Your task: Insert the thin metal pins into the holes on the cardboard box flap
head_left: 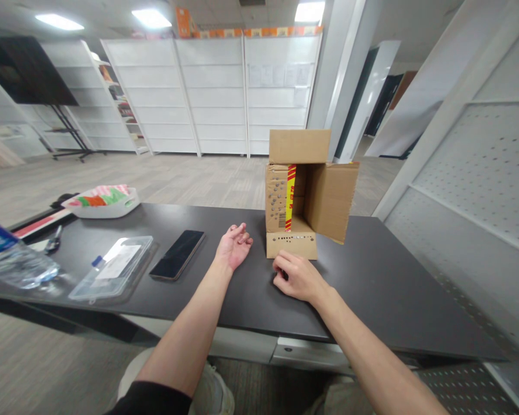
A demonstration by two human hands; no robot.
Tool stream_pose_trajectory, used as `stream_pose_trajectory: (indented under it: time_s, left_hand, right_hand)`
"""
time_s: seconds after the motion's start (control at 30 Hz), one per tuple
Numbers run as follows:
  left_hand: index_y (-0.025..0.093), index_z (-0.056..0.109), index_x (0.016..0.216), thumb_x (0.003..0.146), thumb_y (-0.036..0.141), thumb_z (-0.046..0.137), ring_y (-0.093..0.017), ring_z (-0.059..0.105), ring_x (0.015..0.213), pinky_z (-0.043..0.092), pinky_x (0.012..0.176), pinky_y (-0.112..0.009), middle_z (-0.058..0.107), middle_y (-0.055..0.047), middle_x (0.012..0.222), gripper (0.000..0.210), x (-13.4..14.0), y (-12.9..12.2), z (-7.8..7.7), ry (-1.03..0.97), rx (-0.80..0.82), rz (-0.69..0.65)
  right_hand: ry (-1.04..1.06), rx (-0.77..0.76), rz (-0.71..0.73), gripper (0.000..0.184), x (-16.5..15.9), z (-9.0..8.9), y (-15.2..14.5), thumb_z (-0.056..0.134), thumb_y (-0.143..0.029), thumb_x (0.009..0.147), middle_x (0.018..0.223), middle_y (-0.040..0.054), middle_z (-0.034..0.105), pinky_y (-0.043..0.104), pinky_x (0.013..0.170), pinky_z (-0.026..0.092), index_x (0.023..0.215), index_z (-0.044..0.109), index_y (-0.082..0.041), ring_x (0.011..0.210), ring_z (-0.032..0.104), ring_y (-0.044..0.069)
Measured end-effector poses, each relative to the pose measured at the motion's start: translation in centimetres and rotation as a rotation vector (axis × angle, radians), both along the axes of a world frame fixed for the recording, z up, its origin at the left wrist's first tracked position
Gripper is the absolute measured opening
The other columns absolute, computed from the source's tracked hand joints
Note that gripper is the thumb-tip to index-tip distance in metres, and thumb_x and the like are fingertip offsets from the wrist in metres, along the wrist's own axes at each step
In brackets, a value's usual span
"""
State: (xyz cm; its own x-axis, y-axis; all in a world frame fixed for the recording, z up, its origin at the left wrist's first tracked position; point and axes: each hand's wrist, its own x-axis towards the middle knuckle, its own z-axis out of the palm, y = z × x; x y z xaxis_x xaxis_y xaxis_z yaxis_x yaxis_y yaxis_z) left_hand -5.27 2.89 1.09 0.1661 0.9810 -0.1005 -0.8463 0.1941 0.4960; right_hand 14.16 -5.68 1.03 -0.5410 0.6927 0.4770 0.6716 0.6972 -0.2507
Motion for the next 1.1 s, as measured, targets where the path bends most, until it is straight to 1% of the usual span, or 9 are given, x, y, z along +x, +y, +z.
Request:
stream_pose_trajectory:
  time_s: [0.2, 0.57, 0.87, 1.1]
  left_hand:
    - [0.017, 0.043, 0.064, 0.069, 0.003, 0.066, -0.004, 0.032, 0.044, 0.034, 0.053, -0.024, 0.062, 0.005, 0.071, 0.027, 0.02, -0.02, 0.1, 0.011, -0.002, 0.003]
    - [0.017, 0.044, 0.065, 0.068, 0.004, 0.067, -0.004, 0.033, 0.043, 0.035, 0.053, -0.024, 0.061, 0.005, 0.068, 0.027, -0.05, 0.18, -0.21, 0.003, 0.006, 0.0]
    - [0.017, 0.043, 0.064, 0.069, 0.004, 0.066, -0.004, 0.033, 0.043, 0.036, 0.054, -0.024, 0.061, 0.005, 0.068, 0.027, -0.03, 0.04, -0.09, 0.01, 0.005, 0.002]
    - [0.017, 0.044, 0.064, 0.068, 0.004, 0.067, -0.004, 0.033, 0.043, 0.036, 0.053, -0.024, 0.062, 0.005, 0.07, 0.026, 0.04, 0.03, 0.0, 0.017, 0.002, 0.005]
  right_hand:
    - [-0.025, -0.014, 0.004, 0.015, -0.04, 0.0, 0.0, 0.047, -0.007, 0.07, 0.077, 0.0004, 0.049, 0.026, 0.066, 0.033, 0.077, 0.049, -0.021, 0.069, 0.045, 0.015]
    - [-0.064, -0.045, 0.011, 0.015, -0.13, -0.07, 0.0, 0.048, -0.007, 0.069, 0.077, 0.0001, 0.049, 0.026, 0.066, 0.033, 0.077, 0.049, -0.021, 0.069, 0.045, 0.015]
    - [-0.034, -0.071, 0.002, 0.013, -0.12, 0.14, -0.17, 0.048, -0.008, 0.07, 0.075, 0.0003, 0.049, 0.025, 0.065, 0.033, 0.075, 0.049, -0.021, 0.068, 0.046, 0.015]
    - [-0.036, -0.062, -0.023, 0.01, -0.02, 0.15, -0.17, 0.049, -0.01, 0.072, 0.076, 0.0004, 0.048, 0.026, 0.062, 0.032, 0.071, 0.049, -0.02, 0.067, 0.046, 0.014]
